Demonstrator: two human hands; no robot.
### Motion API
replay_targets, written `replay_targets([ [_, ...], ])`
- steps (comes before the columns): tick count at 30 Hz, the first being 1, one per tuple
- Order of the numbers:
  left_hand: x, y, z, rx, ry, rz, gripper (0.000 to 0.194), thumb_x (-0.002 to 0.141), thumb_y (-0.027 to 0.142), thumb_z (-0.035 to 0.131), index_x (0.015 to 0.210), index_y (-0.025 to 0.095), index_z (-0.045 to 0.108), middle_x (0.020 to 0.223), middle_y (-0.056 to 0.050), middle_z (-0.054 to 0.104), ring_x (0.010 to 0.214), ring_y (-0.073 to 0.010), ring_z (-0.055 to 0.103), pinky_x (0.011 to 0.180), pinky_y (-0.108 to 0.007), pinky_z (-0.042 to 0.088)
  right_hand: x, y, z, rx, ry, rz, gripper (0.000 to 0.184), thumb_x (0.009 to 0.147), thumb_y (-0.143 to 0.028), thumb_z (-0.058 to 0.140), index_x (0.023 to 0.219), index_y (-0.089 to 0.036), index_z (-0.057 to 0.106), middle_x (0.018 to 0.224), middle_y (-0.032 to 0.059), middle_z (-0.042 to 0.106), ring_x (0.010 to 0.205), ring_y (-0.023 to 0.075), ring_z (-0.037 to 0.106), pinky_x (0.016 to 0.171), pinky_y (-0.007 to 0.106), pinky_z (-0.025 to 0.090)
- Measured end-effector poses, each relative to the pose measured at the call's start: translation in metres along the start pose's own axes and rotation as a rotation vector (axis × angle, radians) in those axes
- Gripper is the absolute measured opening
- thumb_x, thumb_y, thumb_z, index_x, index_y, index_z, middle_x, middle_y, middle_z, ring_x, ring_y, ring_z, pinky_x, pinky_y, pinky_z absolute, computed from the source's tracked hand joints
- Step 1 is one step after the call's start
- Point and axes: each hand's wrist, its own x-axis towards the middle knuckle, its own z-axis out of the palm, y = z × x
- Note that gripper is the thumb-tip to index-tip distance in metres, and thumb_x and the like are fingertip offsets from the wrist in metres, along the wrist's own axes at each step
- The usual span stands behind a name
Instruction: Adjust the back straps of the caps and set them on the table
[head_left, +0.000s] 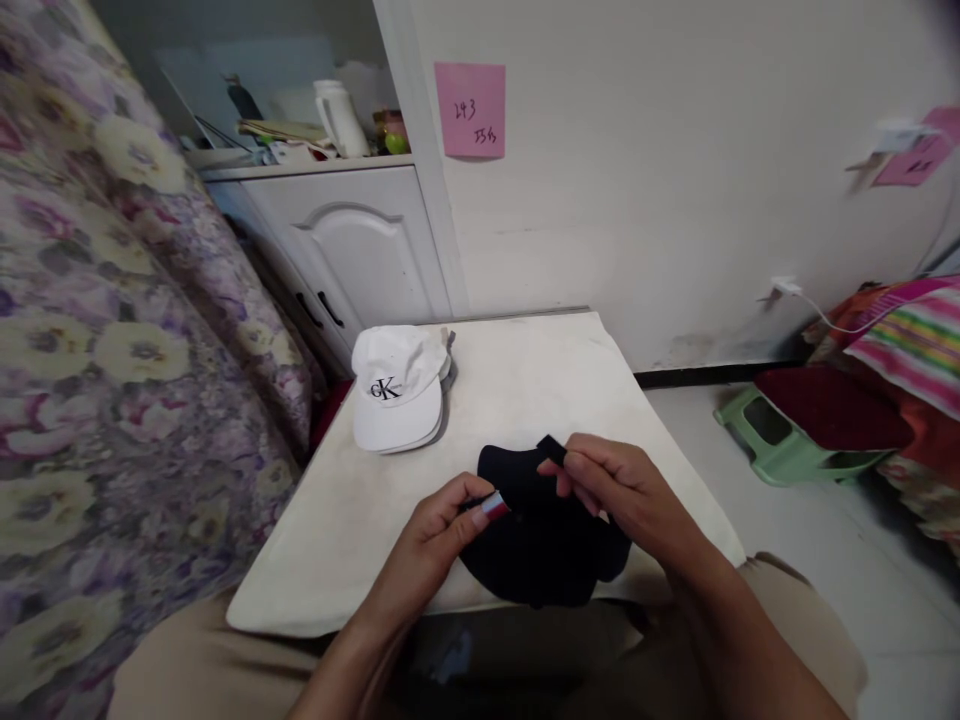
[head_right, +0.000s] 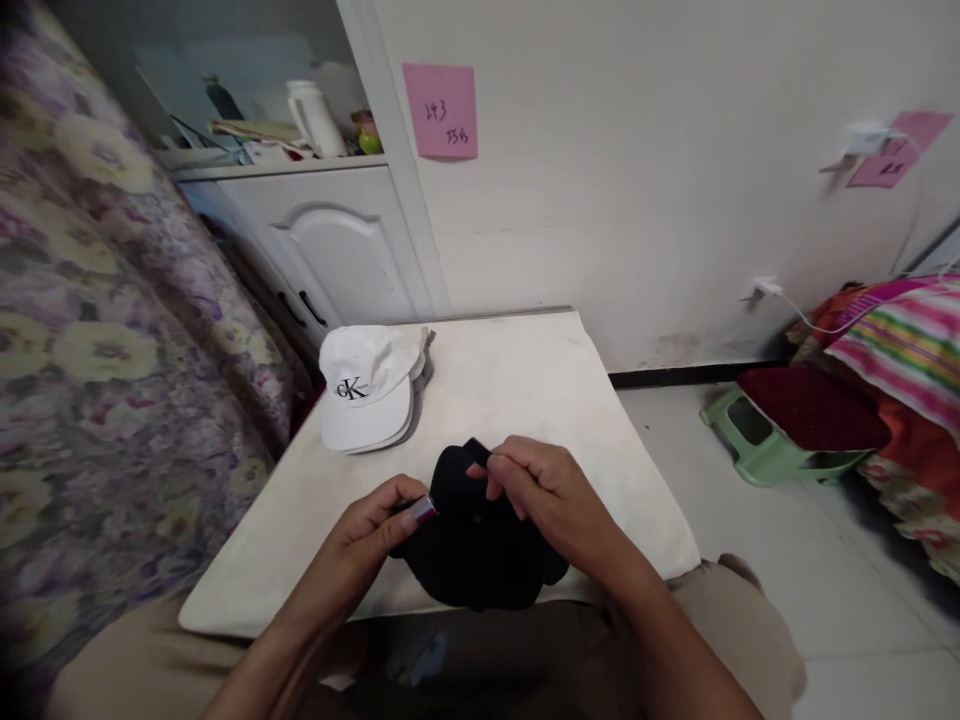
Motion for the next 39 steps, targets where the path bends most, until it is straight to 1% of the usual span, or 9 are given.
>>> replay_targets([
  [3,0.002,-0.003,0.000,-0.098,-0.007,-0.024,0.019,0.087,0.035,0.068,0.095,0.018,0.063,0.079,0.002,0.056,0.069,-0.0117,0.044,0.064,-0.023,0.034,-0.001,0.000,0.004,0.004,-0.075,-0.010,0.044,0.104,-0.039,0.042,0.071,-0.018,0.061,0.064,-0.0026,0.058,0.052,0.0080,0.045,0.058,0.024,0.039],
  [9,0.003,-0.005,0.000,-0.166,-0.016,-0.046,0.020,0.083,0.034,0.072,0.087,0.016,0.065,0.076,0.002,0.057,0.069,-0.0111,0.045,0.065,-0.023,0.035,0.001,-0.003,0.012,0.000,-0.140,0.037,0.026,0.102,-0.032,0.046,0.084,-0.019,0.059,0.065,-0.0042,0.061,0.055,0.0089,0.050,0.058,0.023,0.039],
  [13,0.003,-0.009,-0.002,-0.194,-0.027,-0.038,0.019,0.084,0.033,0.073,0.089,0.016,0.066,0.081,0.001,0.062,0.072,-0.0114,0.049,0.067,-0.022,0.036,0.002,-0.007,0.014,-0.044,-0.170,0.031,0.025,0.099,-0.023,0.048,0.079,-0.018,0.061,0.075,-0.0018,0.063,0.064,0.0097,0.055,0.061,0.023,0.040],
  [15,0.003,-0.010,-0.003,-0.194,-0.037,-0.033,0.019,0.083,0.033,0.073,0.089,0.017,0.066,0.082,0.001,0.064,0.072,-0.0111,0.049,0.066,-0.022,0.036,0.002,-0.007,0.015,-0.067,-0.183,-0.002,0.028,0.099,-0.022,0.048,0.073,-0.018,0.059,0.074,-0.0015,0.063,0.069,0.0106,0.056,0.065,0.023,0.040],
  [17,0.003,-0.009,-0.003,-0.199,-0.043,-0.025,0.019,0.083,0.033,0.073,0.089,0.017,0.067,0.080,0.001,0.064,0.071,-0.0111,0.049,0.066,-0.022,0.036,0.001,-0.006,0.016,-0.070,-0.196,-0.021,0.032,0.099,-0.025,0.049,0.069,-0.018,0.057,0.069,-0.0020,0.061,0.067,0.0108,0.056,0.064,0.023,0.040],
  [21,0.003,-0.008,-0.002,-0.196,-0.057,-0.019,0.015,0.086,0.030,0.071,0.090,0.016,0.068,0.082,0.000,0.066,0.073,-0.0120,0.052,0.067,-0.023,0.037,0.001,-0.004,0.018,-0.059,-0.202,-0.018,0.032,0.098,-0.028,0.051,0.068,-0.018,0.057,0.061,-0.0039,0.055,0.057,0.0094,0.050,0.055,0.022,0.035],
  [24,0.004,-0.008,-0.002,-0.195,-0.064,-0.018,0.014,0.086,0.029,0.070,0.091,0.016,0.069,0.086,-0.002,0.068,0.077,-0.0135,0.054,0.070,-0.024,0.038,0.001,-0.004,0.019,-0.059,-0.190,-0.040,0.030,0.097,-0.025,0.052,0.068,-0.018,0.057,0.063,-0.0038,0.056,0.059,0.0091,0.051,0.057,0.022,0.036],
  [31,0.005,-0.008,-0.002,-0.197,-0.055,0.023,0.010,0.085,0.029,0.072,0.085,0.019,0.071,0.078,0.001,0.065,0.072,-0.0117,0.051,0.067,-0.022,0.036,0.000,-0.004,0.020,-0.065,-0.178,-0.098,0.027,0.097,-0.022,0.053,0.070,-0.018,0.058,0.066,-0.0040,0.058,0.061,0.0086,0.052,0.060,0.021,0.037],
  [39,0.005,-0.009,-0.001,-0.171,-0.041,0.008,0.011,0.085,0.030,0.072,0.087,0.019,0.071,0.076,0.002,0.062,0.070,-0.0116,0.048,0.068,-0.023,0.036,0.000,-0.005,0.020,-0.069,-0.180,-0.083,0.026,0.096,-0.023,0.052,0.071,-0.018,0.058,0.065,-0.0038,0.058,0.061,0.0094,0.053,0.059,0.022,0.037],
])
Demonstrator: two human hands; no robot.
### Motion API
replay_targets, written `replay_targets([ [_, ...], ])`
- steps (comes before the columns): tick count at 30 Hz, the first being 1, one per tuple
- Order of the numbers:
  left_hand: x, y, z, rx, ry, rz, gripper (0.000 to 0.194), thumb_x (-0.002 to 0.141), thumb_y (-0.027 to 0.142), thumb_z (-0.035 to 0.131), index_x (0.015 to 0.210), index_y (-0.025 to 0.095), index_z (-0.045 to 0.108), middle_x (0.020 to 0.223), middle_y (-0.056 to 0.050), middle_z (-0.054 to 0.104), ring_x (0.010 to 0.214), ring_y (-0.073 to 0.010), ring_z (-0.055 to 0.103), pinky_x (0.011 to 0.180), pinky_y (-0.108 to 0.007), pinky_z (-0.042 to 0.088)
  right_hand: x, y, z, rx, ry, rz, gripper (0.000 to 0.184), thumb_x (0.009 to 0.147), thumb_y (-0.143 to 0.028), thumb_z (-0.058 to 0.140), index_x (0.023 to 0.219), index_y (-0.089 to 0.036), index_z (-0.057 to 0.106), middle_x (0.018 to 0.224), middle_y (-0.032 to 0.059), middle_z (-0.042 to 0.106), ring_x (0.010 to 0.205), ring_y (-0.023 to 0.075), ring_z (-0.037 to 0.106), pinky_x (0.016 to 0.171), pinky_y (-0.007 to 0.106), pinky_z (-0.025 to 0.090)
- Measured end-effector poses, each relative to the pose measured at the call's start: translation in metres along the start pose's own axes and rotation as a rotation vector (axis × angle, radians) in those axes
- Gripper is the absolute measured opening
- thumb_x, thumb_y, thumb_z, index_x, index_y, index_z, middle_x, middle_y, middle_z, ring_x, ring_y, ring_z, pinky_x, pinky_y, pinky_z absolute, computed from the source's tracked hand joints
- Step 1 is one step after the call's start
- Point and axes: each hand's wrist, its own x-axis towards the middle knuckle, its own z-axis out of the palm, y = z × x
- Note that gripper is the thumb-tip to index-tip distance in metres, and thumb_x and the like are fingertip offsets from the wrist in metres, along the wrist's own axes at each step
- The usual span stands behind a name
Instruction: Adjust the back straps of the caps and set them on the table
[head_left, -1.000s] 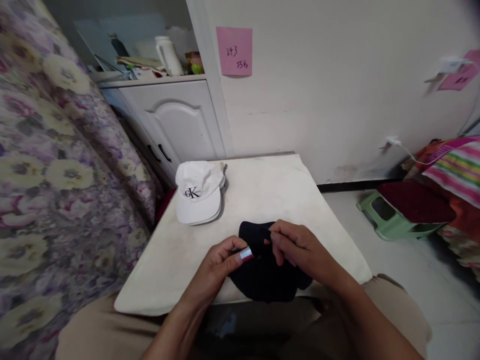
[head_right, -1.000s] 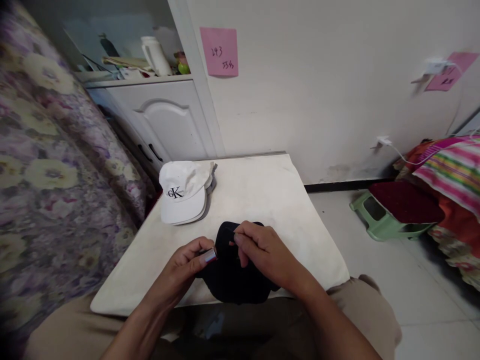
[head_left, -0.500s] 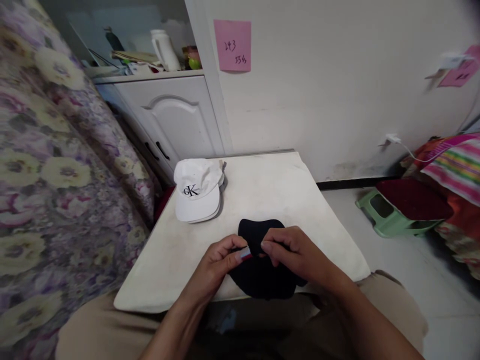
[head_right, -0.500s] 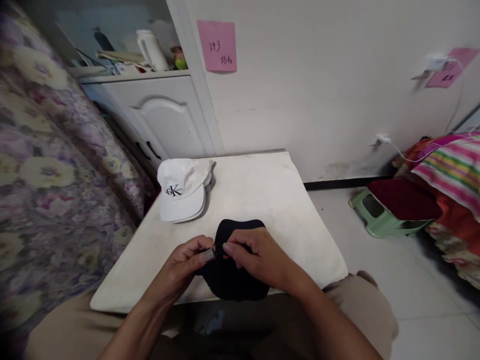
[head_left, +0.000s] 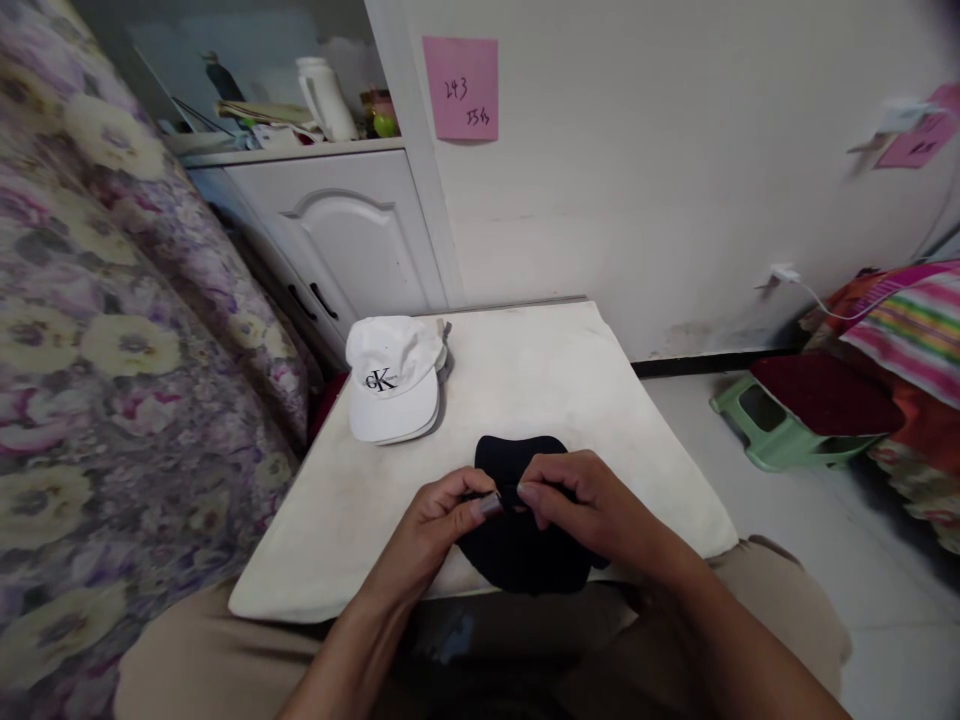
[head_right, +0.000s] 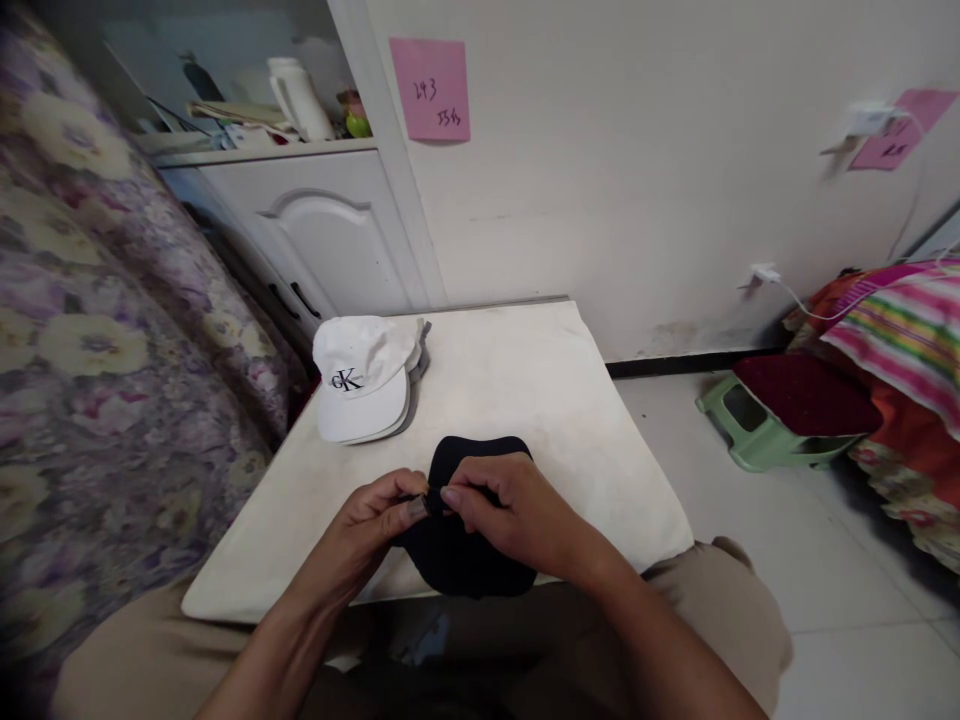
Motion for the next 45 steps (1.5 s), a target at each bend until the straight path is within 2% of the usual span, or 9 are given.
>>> replay_targets([
  [20,0.004,0.001,0.002,0.050,0.031,-0.004,0.019,0.078,0.033,0.078,0.083,0.016,0.070,0.079,-0.001,0.067,0.072,-0.0138,0.054,0.068,-0.023,0.039,0.000,0.003,-0.003,-0.042,-0.049,0.060,0.028,0.095,-0.024,0.053,0.069,-0.018,0.058,0.063,-0.0034,0.057,0.059,0.0099,0.050,0.058,0.023,0.036],
  [27,0.005,0.000,0.002,0.018,0.003,-0.026,0.018,0.080,0.032,0.077,0.083,0.016,0.068,0.077,-0.002,0.070,0.073,-0.0152,0.059,0.068,-0.024,0.041,0.001,0.004,-0.004,-0.005,-0.070,0.050,0.029,0.096,-0.026,0.052,0.069,-0.018,0.059,0.065,-0.0027,0.059,0.060,0.0106,0.052,0.059,0.024,0.038],
  [37,0.006,-0.007,-0.004,0.084,-0.021,-0.012,0.017,0.084,0.031,0.072,0.084,0.015,0.067,0.082,-0.004,0.069,0.078,-0.0169,0.059,0.071,-0.026,0.040,0.007,0.016,-0.010,0.155,-0.221,0.055,0.035,0.098,-0.039,0.051,0.073,-0.018,0.060,0.068,-0.0011,0.061,0.066,0.0119,0.055,0.065,0.025,0.042],
  [45,0.006,-0.005,0.001,0.105,-0.016,-0.031,0.021,0.080,0.033,0.075,0.081,0.014,0.067,0.078,-0.003,0.066,0.074,-0.0163,0.056,0.068,-0.026,0.039,0.009,0.023,-0.014,0.227,-0.317,0.040,0.034,0.098,-0.044,0.051,0.078,-0.018,0.059,0.071,-0.0015,0.060,0.067,0.0119,0.054,0.065,0.024,0.040],
])
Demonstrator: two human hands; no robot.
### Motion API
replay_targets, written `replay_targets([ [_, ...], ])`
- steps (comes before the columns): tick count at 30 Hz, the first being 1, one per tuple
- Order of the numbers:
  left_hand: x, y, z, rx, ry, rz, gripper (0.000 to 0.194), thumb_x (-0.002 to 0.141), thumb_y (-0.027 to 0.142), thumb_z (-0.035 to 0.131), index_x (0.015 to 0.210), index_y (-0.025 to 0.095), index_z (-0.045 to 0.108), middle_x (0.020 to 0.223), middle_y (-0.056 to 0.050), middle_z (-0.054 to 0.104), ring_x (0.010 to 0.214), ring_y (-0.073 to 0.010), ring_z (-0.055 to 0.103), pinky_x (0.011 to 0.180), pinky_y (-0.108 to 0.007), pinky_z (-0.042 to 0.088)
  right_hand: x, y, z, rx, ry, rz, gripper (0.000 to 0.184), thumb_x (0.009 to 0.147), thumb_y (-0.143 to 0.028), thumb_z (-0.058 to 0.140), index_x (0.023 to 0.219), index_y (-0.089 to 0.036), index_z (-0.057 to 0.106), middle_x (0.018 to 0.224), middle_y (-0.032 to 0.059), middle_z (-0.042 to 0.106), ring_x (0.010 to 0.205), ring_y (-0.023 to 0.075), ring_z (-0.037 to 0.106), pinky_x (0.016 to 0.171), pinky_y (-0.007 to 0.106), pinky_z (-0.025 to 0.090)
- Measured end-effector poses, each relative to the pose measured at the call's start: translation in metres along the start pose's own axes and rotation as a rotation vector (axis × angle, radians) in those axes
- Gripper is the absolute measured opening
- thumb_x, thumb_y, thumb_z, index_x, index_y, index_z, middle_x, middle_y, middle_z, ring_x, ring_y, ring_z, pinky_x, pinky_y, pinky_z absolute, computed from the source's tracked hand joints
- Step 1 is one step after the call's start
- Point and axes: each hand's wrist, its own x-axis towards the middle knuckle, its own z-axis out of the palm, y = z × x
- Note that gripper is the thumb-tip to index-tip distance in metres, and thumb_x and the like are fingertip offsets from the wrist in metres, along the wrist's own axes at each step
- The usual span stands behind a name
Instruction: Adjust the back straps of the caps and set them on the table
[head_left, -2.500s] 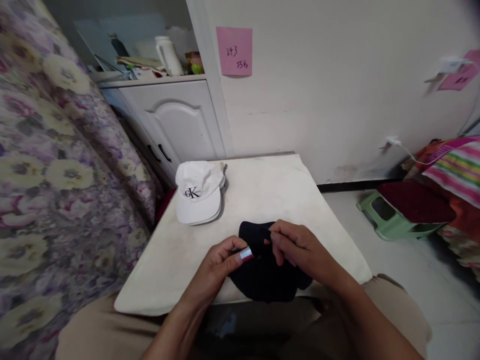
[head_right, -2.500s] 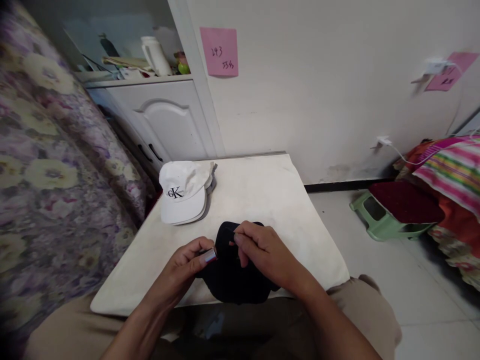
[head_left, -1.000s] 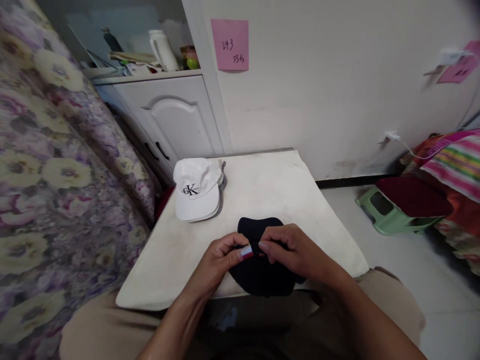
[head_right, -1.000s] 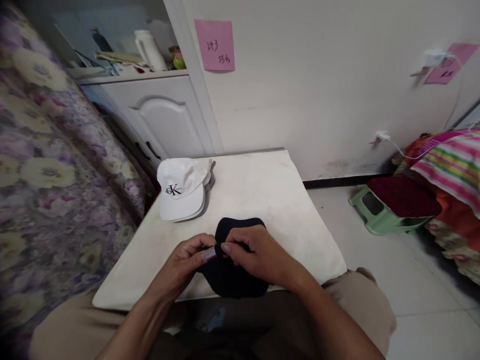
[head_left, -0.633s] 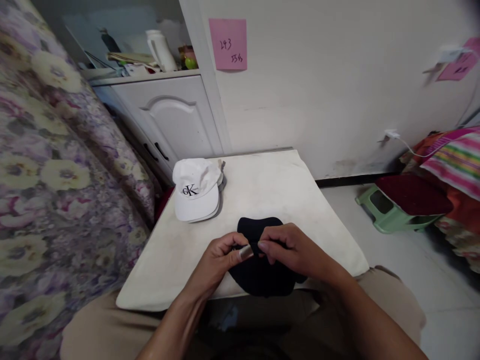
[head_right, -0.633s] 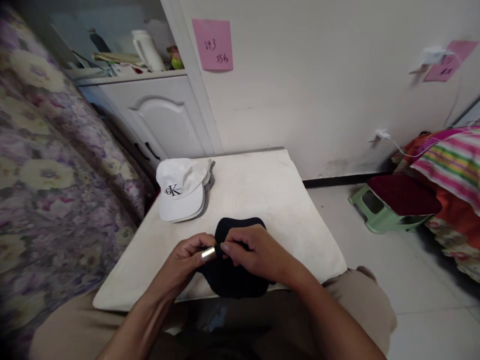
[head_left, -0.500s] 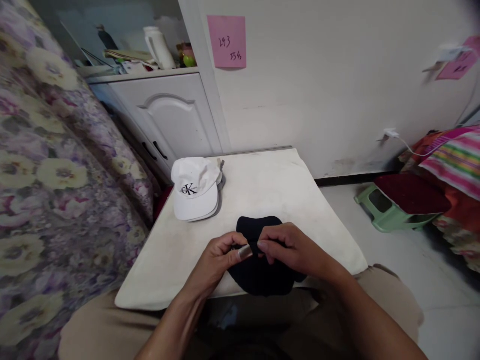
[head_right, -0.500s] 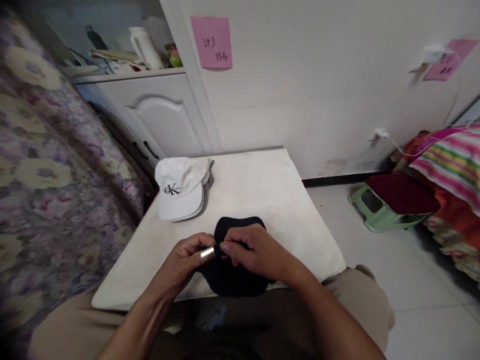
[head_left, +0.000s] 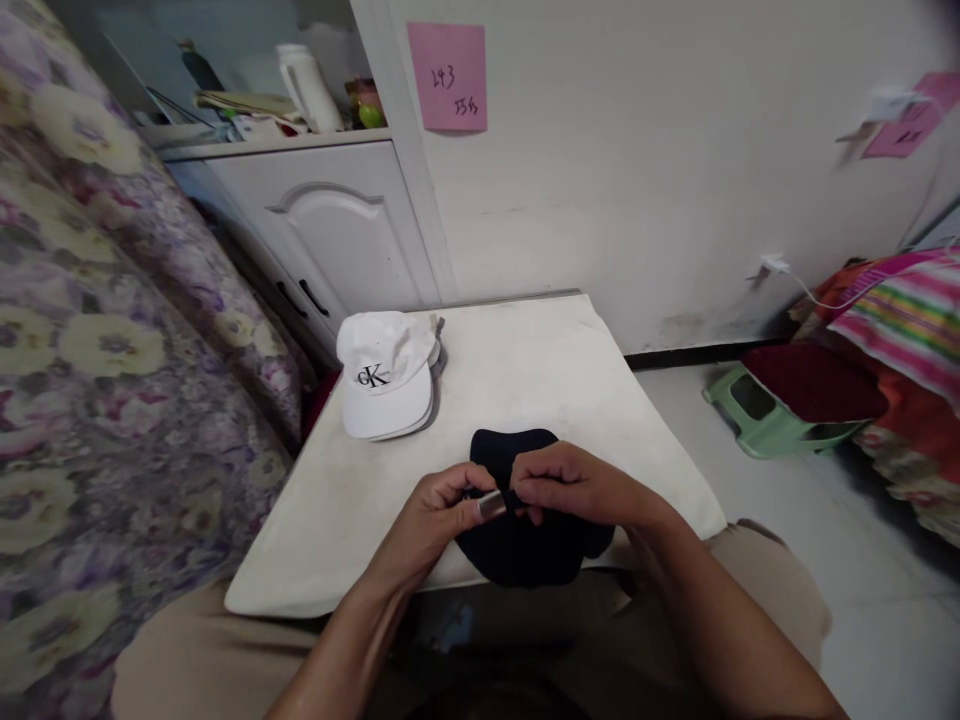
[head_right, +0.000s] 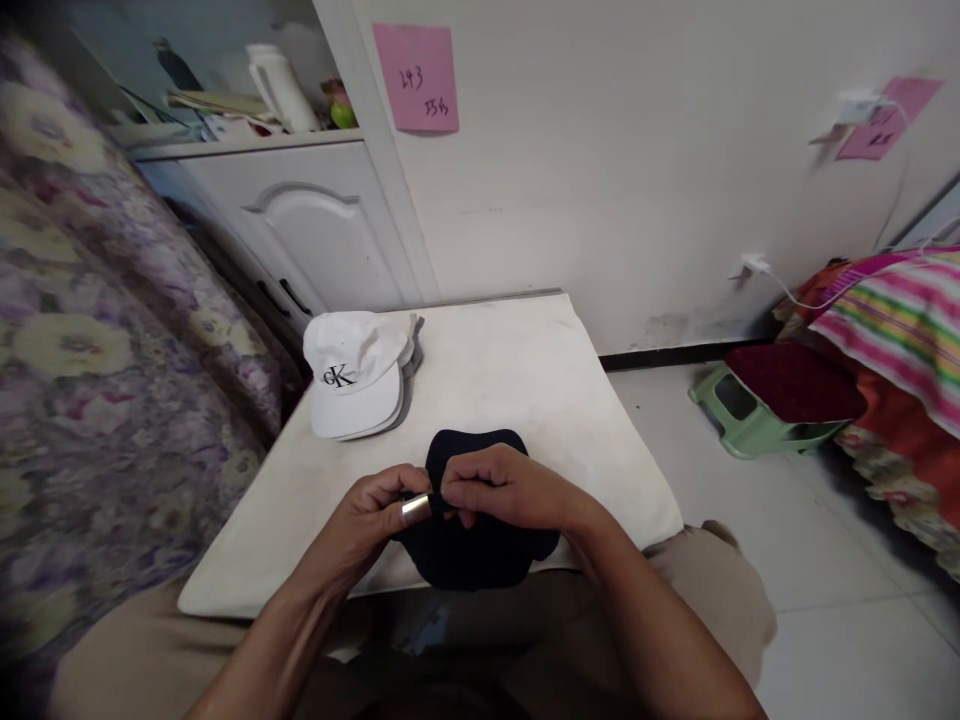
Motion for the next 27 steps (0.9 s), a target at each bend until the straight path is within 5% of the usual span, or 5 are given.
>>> replay_targets([
  [27,0.0002,0.0038,0.0050,0.076,-0.001,-0.020,0.024,0.078,0.037,0.077,0.082,0.015,0.067,0.077,0.000,0.059,0.072,-0.0136,0.049,0.067,-0.024,0.035,-0.0019,0.0005,0.0006,-0.166,0.073,-0.030,0.021,0.094,-0.025,0.054,0.076,-0.017,0.061,0.065,-0.0033,0.058,0.059,0.0100,0.051,0.058,0.022,0.038],
])
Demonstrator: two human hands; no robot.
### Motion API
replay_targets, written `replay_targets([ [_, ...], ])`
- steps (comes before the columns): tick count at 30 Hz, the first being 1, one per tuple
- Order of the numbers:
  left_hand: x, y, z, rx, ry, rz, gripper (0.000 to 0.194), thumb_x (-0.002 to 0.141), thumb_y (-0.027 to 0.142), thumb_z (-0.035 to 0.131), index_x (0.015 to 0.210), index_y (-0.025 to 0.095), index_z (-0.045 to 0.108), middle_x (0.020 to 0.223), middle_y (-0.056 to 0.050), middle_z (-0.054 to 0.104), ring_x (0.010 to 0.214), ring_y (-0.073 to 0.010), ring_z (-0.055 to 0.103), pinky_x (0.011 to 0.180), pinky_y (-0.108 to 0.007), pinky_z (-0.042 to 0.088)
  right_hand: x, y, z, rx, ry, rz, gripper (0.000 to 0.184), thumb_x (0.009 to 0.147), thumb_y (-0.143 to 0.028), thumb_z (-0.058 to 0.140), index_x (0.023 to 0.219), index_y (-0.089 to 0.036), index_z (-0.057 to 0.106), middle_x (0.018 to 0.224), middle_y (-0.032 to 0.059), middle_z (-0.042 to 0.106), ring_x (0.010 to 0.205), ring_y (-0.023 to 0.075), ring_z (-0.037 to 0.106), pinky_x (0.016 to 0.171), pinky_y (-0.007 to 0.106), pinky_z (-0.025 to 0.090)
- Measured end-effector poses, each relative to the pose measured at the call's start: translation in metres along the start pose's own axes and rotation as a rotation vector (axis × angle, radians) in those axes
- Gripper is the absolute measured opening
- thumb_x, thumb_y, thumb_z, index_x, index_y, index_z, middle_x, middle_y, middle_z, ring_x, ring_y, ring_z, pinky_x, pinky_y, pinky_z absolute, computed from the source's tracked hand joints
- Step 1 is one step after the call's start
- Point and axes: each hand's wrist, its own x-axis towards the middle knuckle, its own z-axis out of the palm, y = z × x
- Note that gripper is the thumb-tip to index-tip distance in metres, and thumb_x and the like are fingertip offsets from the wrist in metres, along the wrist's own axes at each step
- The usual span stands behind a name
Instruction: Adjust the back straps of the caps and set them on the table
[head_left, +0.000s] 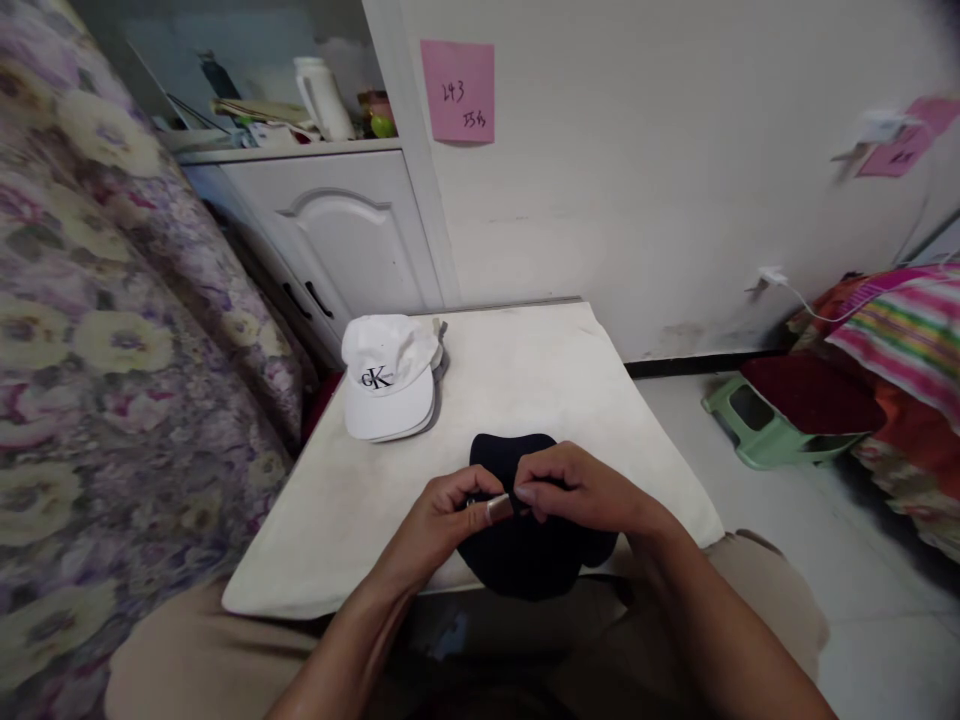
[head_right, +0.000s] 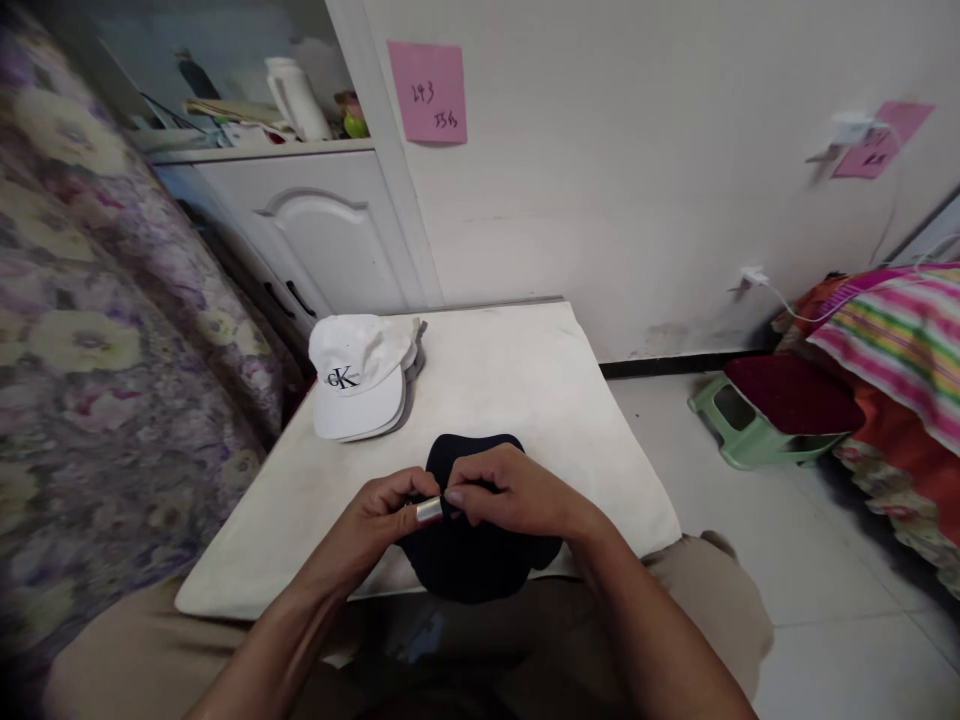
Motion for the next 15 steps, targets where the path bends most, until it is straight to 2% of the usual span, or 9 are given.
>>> replay_targets([
  [9,0.0003,0.0019,-0.0016,-0.018,-0.019,0.033,0.033,0.075,0.045,0.078,0.083,0.016,0.066,0.075,0.002,0.058,0.070,-0.0121,0.047,0.064,-0.023,0.033,0.0024,0.0027,0.0013,0.058,-0.038,0.005,0.024,0.096,-0.029,0.053,0.077,-0.017,0.061,0.069,-0.0022,0.061,0.063,0.0104,0.052,0.061,0.022,0.039],
  [15,0.0005,0.0038,-0.0007,-0.041,-0.020,0.009,0.027,0.076,0.039,0.079,0.081,0.016,0.065,0.074,0.002,0.058,0.070,-0.0115,0.048,0.065,-0.023,0.034,0.0031,0.0016,0.0015,0.116,-0.056,0.010,0.026,0.097,-0.033,0.054,0.077,-0.017,0.060,0.070,-0.0014,0.061,0.065,0.0109,0.053,0.063,0.022,0.040],
])
